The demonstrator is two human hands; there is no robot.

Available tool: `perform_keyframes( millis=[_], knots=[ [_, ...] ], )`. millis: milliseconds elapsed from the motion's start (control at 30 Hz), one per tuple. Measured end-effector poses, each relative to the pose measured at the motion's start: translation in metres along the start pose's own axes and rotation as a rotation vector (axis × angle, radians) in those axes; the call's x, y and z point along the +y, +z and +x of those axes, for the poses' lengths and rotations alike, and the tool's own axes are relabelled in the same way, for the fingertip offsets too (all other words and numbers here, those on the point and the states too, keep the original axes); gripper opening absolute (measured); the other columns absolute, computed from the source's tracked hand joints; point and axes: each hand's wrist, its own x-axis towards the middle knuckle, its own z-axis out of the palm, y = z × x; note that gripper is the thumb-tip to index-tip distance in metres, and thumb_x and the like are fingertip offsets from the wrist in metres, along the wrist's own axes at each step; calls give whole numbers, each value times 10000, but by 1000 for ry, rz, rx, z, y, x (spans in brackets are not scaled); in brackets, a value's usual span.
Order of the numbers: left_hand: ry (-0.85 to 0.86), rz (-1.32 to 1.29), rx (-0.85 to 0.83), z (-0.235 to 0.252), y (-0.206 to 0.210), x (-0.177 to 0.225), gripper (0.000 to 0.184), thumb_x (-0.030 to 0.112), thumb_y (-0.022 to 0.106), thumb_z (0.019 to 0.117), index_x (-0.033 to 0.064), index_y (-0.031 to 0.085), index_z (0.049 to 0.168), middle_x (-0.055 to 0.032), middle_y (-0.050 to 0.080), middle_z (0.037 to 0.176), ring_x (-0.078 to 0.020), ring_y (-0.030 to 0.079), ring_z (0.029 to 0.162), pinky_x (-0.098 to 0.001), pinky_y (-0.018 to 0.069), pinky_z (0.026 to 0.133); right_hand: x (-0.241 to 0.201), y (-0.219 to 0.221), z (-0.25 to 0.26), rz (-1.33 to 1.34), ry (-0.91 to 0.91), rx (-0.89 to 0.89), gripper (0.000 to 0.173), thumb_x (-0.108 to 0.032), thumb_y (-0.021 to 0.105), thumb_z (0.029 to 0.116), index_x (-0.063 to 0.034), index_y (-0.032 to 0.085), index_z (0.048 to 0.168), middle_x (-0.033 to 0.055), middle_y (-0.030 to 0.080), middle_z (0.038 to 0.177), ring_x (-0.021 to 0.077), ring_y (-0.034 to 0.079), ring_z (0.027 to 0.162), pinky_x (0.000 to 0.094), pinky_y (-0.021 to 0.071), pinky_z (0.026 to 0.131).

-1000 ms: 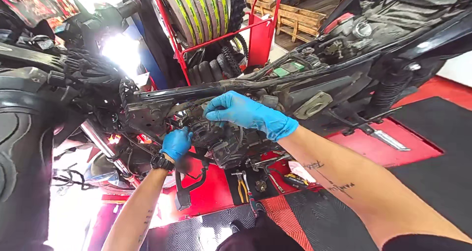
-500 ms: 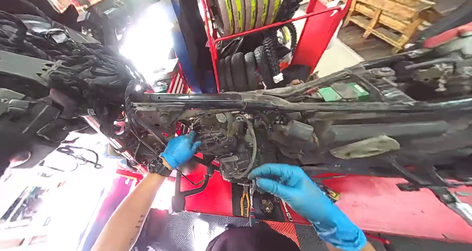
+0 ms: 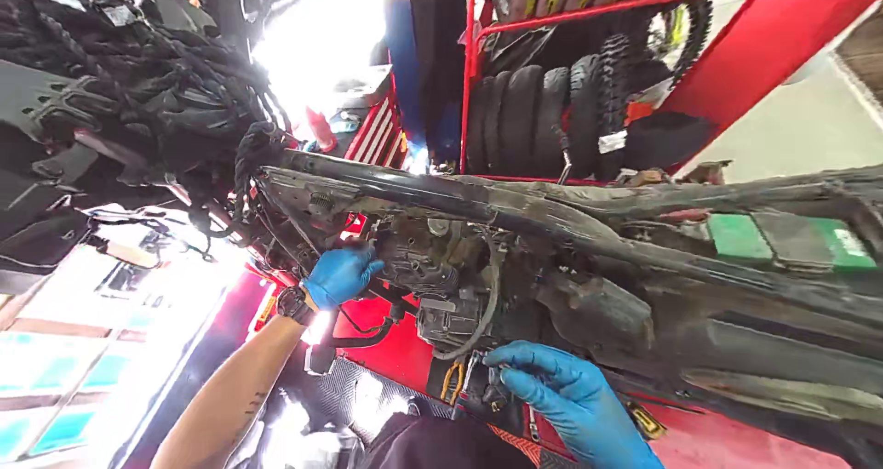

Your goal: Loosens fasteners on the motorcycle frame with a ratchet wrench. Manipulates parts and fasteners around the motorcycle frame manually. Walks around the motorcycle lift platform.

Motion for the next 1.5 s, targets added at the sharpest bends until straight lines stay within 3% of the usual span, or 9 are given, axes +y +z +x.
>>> perform_keyframes(
  millis=[67,167,400,567,767,900,1133,1333,1500],
  knots=[
    [-17,-22,45,-2,0,0,597,510,352,1081,12,660,1197,-236,716,1036,-440,701,1007,-655,525,838,2,-4,4,10,-2,-9,184,-241,689,988,-111,777,1084,-4,762,988,68,712,845,209,609,756],
    [-60,-29,-36,-5,-7,11,557,421,411,1082,8,517,1441,-257,677,1230,-450,666,1138,-649,505,948,2,-8,8,34,7,-28,185,-247,694,987,-116,780,1087,-1,762,991,69,716,854,213,613,768],
    [-52,-14,101,-1,7,5,547,479,384,1078,35,697,1143,-213,731,1010,-423,711,983,-642,527,813,1,-20,13,21,24,-56,183,-250,690,989,-131,782,1093,-5,765,998,70,714,856,216,610,773],
    [-27,-93,93,-9,7,6,549,400,428,1070,-17,542,1409,-264,703,1138,-454,691,1065,-635,523,910,-2,-27,11,5,55,-46,183,-256,680,997,-136,784,1088,-14,766,1003,62,713,877,213,605,791],
    [-61,-41,175,-5,10,7,567,483,381,1082,6,671,1180,-235,725,1008,-445,713,967,-642,534,809,-7,-27,9,25,80,-66,173,-223,676,999,-131,782,1100,-15,767,1025,64,715,900,220,606,810],
    [-62,-57,49,-7,2,13,487,376,434,1083,19,546,1395,-246,696,1170,-453,690,1062,-646,528,878,-8,-31,4,6,89,-51,166,-209,673,999,-138,783,1102,-18,768,1035,63,716,909,214,602,815],
    [-81,-135,359,-6,9,0,549,462,386,1082,12,690,1004,-200,710,872,-398,713,872,-620,533,766,-10,-31,-4,21,111,-25,163,-215,674,1000,-152,786,1098,-13,770,1036,75,720,908,235,608,822],
    [-47,-923,489,-65,31,36,308,195,390,1088,33,648,1040,30,679,799,-47,644,708,-258,565,681,-16,-22,-7,-38,55,-45,180,-149,667,996,-137,775,1139,-14,763,1078,88,720,952,258,613,857],
    [58,-1791,230,-98,118,92,349,241,356,1085,113,671,1008,30,688,730,38,468,476,-117,345,429,-10,13,1,-142,-3,-193,203,-92,619,1009,-50,736,1169,17,748,1100,63,698,1005,248,592,906]
  ],
)
